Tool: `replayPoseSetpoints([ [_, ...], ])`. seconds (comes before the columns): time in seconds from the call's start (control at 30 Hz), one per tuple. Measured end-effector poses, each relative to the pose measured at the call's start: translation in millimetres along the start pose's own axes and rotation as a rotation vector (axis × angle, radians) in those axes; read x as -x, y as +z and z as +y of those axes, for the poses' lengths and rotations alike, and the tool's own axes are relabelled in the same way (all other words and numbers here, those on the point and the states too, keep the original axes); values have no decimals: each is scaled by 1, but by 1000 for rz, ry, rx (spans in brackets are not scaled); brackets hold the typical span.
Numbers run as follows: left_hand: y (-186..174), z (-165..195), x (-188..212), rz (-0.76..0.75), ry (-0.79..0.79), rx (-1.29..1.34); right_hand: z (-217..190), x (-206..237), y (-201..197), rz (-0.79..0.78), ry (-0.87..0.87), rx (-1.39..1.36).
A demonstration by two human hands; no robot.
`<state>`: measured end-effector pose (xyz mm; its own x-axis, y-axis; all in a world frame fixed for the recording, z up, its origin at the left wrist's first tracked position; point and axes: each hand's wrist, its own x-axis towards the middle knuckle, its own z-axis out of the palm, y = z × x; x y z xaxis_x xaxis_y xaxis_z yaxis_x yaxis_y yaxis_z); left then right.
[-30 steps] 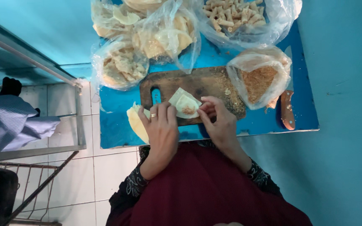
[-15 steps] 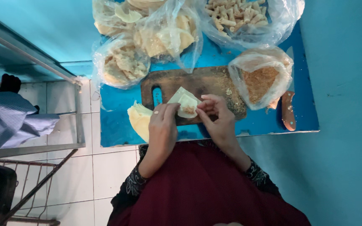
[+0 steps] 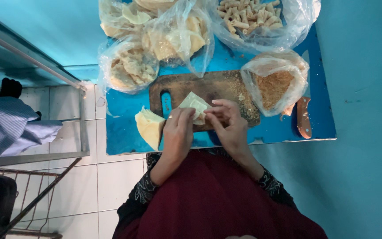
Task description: The person sits on the floor at a low table, cuts a round dough sheet into triangular pieces with a knife on a cutting board, then folds each triangle by hand and places the folded pieces into plastic bags with other dough pieces.
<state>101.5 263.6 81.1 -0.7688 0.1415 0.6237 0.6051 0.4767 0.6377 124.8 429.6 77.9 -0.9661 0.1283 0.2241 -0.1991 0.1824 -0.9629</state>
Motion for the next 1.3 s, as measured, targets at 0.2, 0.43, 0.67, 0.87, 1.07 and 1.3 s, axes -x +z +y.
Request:
replayPoseSetpoints([
  [0.2,-7,6,-2,-13,25,-103,-4,-2,5,1,-77,141],
  [0.43,-28,7,-8,-201,192,-350,-18,-12,4,-113,-543,660],
  [0.67,-35,-8,-15,-272,260,-349,-32,-23,-12,-265,-515,560],
  [0.87,-18,-8,-17,-212,90,-373,-21,-36,0,-192,-333,557],
  [1.07,-16,-8,-21,-153,68,-339,-19,-40,2,-126,-453,681],
  [1.3,-25,-13,-20,-208,129,-316,-23,-32,-5,-179,-591,753],
])
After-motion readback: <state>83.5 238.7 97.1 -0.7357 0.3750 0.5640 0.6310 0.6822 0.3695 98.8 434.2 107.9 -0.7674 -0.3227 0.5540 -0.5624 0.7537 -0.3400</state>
